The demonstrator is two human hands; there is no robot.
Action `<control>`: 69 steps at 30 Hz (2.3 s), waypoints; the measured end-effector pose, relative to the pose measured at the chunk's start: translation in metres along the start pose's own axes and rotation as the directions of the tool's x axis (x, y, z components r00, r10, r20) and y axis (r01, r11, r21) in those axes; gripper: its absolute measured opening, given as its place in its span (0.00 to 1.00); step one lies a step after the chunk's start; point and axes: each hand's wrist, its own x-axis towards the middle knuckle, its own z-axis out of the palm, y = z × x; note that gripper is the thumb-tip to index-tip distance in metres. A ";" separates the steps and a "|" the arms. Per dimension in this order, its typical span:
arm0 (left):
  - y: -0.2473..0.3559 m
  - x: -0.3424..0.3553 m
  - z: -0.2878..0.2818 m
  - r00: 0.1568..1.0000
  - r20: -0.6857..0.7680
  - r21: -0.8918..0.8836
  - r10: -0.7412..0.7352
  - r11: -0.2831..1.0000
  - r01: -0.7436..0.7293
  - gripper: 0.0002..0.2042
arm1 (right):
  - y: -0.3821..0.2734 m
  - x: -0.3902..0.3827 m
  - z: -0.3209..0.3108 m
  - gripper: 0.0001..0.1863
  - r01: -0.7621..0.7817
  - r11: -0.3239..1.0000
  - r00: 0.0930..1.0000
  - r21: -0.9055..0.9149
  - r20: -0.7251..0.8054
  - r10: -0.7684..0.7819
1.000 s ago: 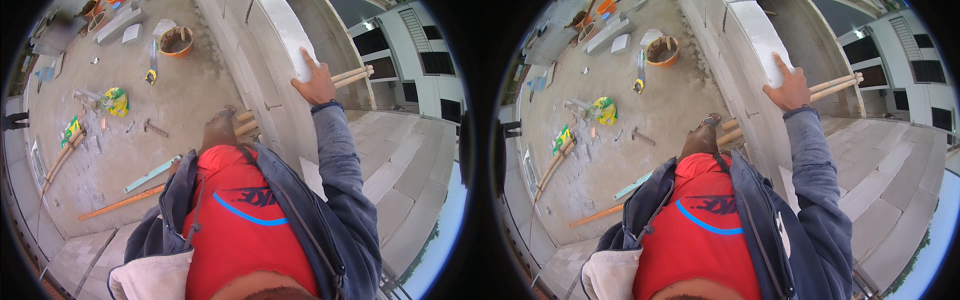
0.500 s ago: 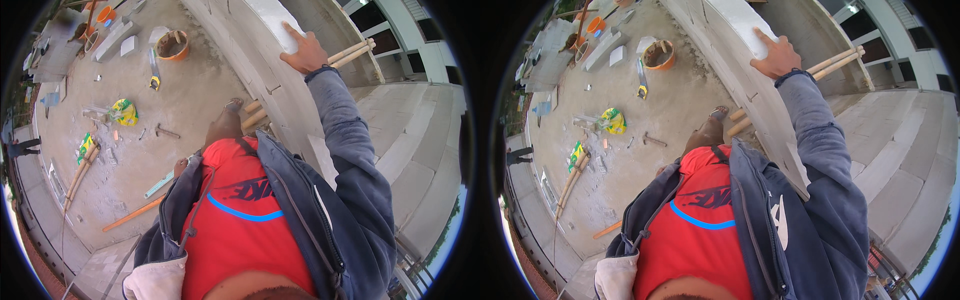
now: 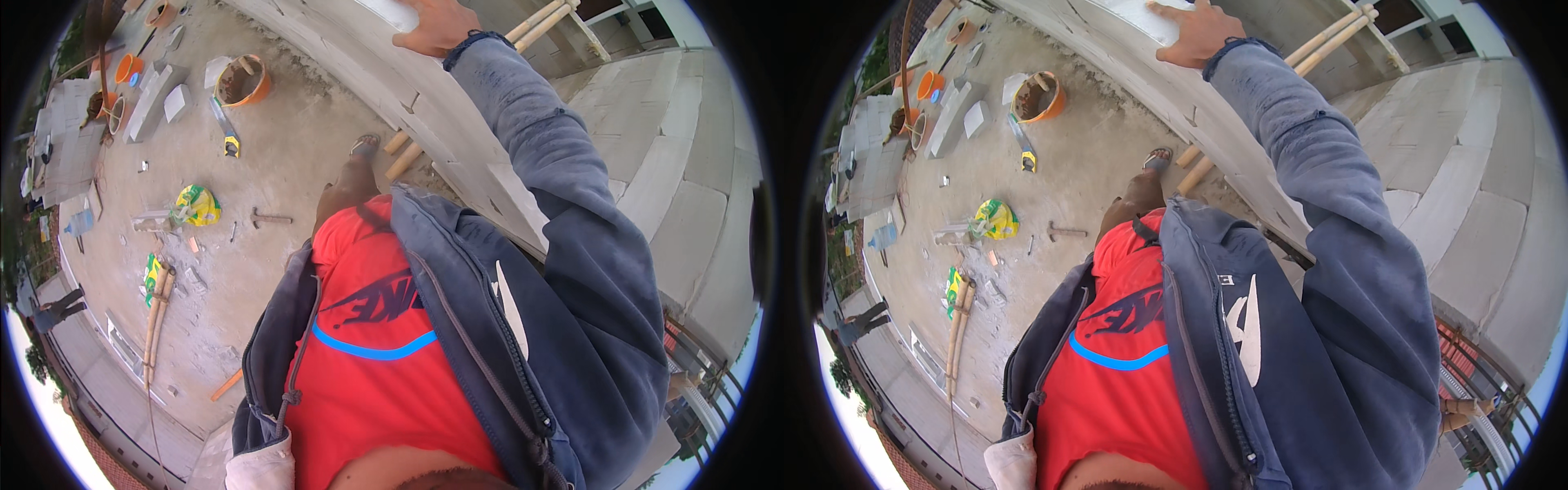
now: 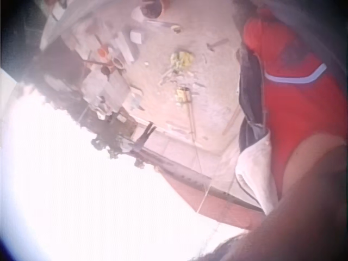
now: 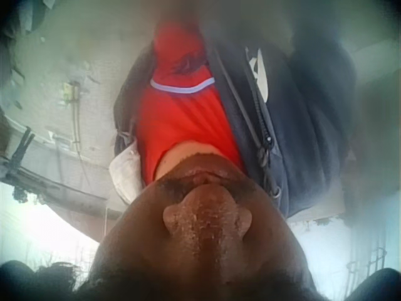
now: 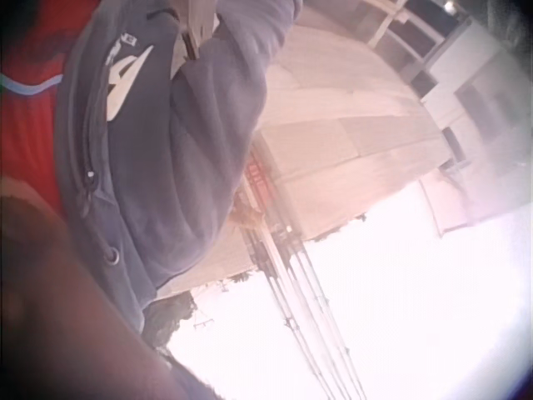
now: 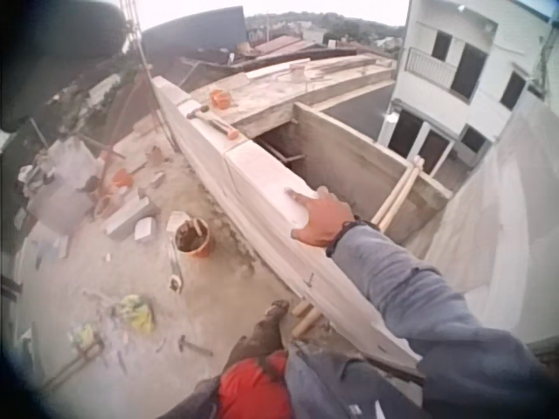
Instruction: The person places white rectangular tiles onto a wall, applies mortar from a bucket using a trowel, and taps tiles with a hammer to set them. The person measures tiles with a tape measure and cuts them with a hand saw before installation.
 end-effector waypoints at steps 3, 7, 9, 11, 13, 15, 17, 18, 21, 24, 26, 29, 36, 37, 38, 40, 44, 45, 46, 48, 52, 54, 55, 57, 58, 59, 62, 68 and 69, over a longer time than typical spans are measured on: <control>-0.003 -0.013 -0.003 1.000 -0.011 0.085 -0.015 0.996 0.016 0.14 | -0.003 0.008 0.010 0.51 0.058 0.998 0.997 0.005 -0.058 -0.057; 0.103 -0.017 0.047 0.992 -0.123 0.444 0.023 0.895 0.034 0.22 | 0.011 -0.010 0.015 0.52 -0.114 0.987 0.992 -0.109 -0.062 0.108; 0.139 -0.009 0.041 0.982 -0.181 0.110 0.059 0.993 -0.040 0.22 | 0.019 -0.015 0.044 0.52 -0.131 0.969 0.981 -0.210 -0.169 0.096; 0.240 -0.013 0.106 0.894 -0.046 0.325 0.446 0.853 -0.409 0.24 | 0.044 -0.067 0.041 0.55 -0.153 0.959 0.982 -0.237 -0.145 0.121; 0.312 -0.018 0.180 0.850 0.175 0.387 0.498 0.759 -0.524 0.29 | 0.049 -0.100 0.029 0.58 -0.148 0.976 0.988 -0.158 -0.069 0.138; 0.366 -0.022 0.261 0.754 0.387 0.406 0.530 0.637 -0.656 0.46 | 0.047 -0.100 0.030 0.59 -0.118 0.989 0.993 -0.087 -0.031 0.115; 0.405 -0.036 0.334 0.609 0.466 0.220 0.643 0.582 -0.783 0.63 | 0.054 -0.098 0.034 0.60 -0.088 0.992 0.994 -0.087 -0.072 0.081; 0.406 -0.029 0.363 0.586 0.449 0.187 0.674 0.571 -0.799 0.69 | 0.052 -0.096 0.033 0.59 -0.075 0.994 0.995 -0.079 -0.074 0.069; 0.401 -0.026 0.414 0.551 0.396 0.076 0.735 0.572 -0.817 0.78 | 0.053 -0.099 0.033 0.59 -0.078 0.995 0.995 -0.060 -0.069 0.073; 0.395 -0.023 0.422 0.551 0.436 0.038 0.711 0.598 -0.801 0.80 | 0.055 -0.104 0.032 0.59 -0.100 0.993 0.994 -0.058 -0.038 0.098; 0.397 -0.022 0.423 0.550 0.430 0.049 0.716 0.590 -0.806 0.80 | 0.053 -0.102 0.028 0.59 -0.099 0.994 0.995 -0.048 -0.023 0.098; 0.393 -0.021 0.420 0.561 0.378 0.062 0.737 0.584 -0.809 0.80 | 0.044 -0.097 0.023 0.59 -0.071 0.997 0.997 0.018 -0.013 0.071; 0.417 -0.028 0.398 0.568 0.426 0.182 0.704 0.548 -0.816 0.78 | 0.043 -0.091 0.006 0.66 -0.079 0.995 0.997 0.061 0.028 0.077; 0.426 -0.030 0.387 0.606 0.494 0.242 0.623 0.571 -0.784 0.77 | 0.041 -0.090 0.004 0.67 -0.079 0.995 0.996 0.062 0.039 0.077; 0.440 -0.032 0.372 0.640 0.554 0.302 0.534 0.587 -0.751 0.76 | 0.040 -0.088 0.001 0.68 -0.080 0.995 0.996 0.060 0.049 0.077; 0.436 -0.016 0.356 0.621 0.487 0.230 0.615 0.595 -0.770 0.66 | 0.031 -0.083 -0.012 0.68 -0.098 0.994 0.985 0.042 0.145 0.091; 0.562 -0.017 0.288 0.336 0.222 0.208 0.915 0.292 -0.934 0.48 | 0.044 -0.049 -0.030 0.59 -0.059 0.981 0.960 0.187 0.281 0.004; 0.600 -0.013 0.274 0.211 0.222 0.249 0.952 0.154 -0.956 0.44 | 0.047 -0.018 -0.037 0.53 0.073 0.979 0.991 0.189 0.099 -0.093; 0.631 -0.013 0.258 0.094 0.230 0.299 0.969 0.021 -0.954 0.41 | 0.044 0.022 -0.043 0.47 0.208 0.961 0.977 0.180 -0.081 -0.196; 0.681 -0.012 0.253 -0.004 0.411 0.262 0.912 -0.122 -0.957 0.34 | 0.007 0.118 -0.053 0.34 0.345 0.921 0.913 0.182 -0.294 -0.284; 0.722 0.001 0.279 -0.246 0.501 -0.014 0.830 -0.276 -0.961 0.36 | -0.103 0.326 -0.058 0.27 0.296 0.952 0.904 0.076 -0.343 -0.254; 0.695 0.029 0.304 -0.075 0.494 -0.418 0.866 0.162 -0.894 0.41 | -0.150 0.399 -0.034 0.27 0.187 0.982 0.950 -0.021 -0.252 -0.186; 0.685 0.037 0.310 -0.047 0.640 -0.359 0.767 0.244 -0.901 0.42 | -0.161 0.429 -0.026 0.27 0.086 0.994 0.985 -0.073 -0.145 -0.096; 0.672 0.047 0.305 -0.037 0.711 -0.250 0.702 0.204 -0.946 0.42 | -0.183 0.448 -0.003 0.23 0.020 0.996 0.987 -0.085 -0.155 -0.033; 0.671 0.050 0.304 -0.027 0.726 -0.216 0.687 0.191 -0.957 0.42 | -0.172 0.460 0.016 0.23 0.014 0.995 0.981 -0.099 -0.192 -0.033; 0.671 0.053 0.305 -0.018 0.734 -0.189 0.679 0.180 -0.965 0.41 | -0.168 0.472 0.031 0.22 -0.007 0.992 0.972 -0.122 -0.234 -0.022; 0.675 0.051 0.317 -0.014 0.734 -0.162 0.679 0.155 -0.974 0.41 | -0.157 0.470 0.013 0.22 -0.031 0.995 0.981 -0.095 -0.193 0.012; 0.695 0.038 0.335 -0.207 0.259 -0.033 0.943 -0.206 -0.978 0.47 | -0.108 0.342 -0.047 0.21 0.257 0.894 0.945 0.367 -0.289 -0.153; 0.718 0.019 0.320 0.092 0.783 0.283 0.616 -0.220 -0.933 0.46 | -0.091 0.307 -0.066 0.21 0.215 0.876 0.960 0.433 -0.260 -0.107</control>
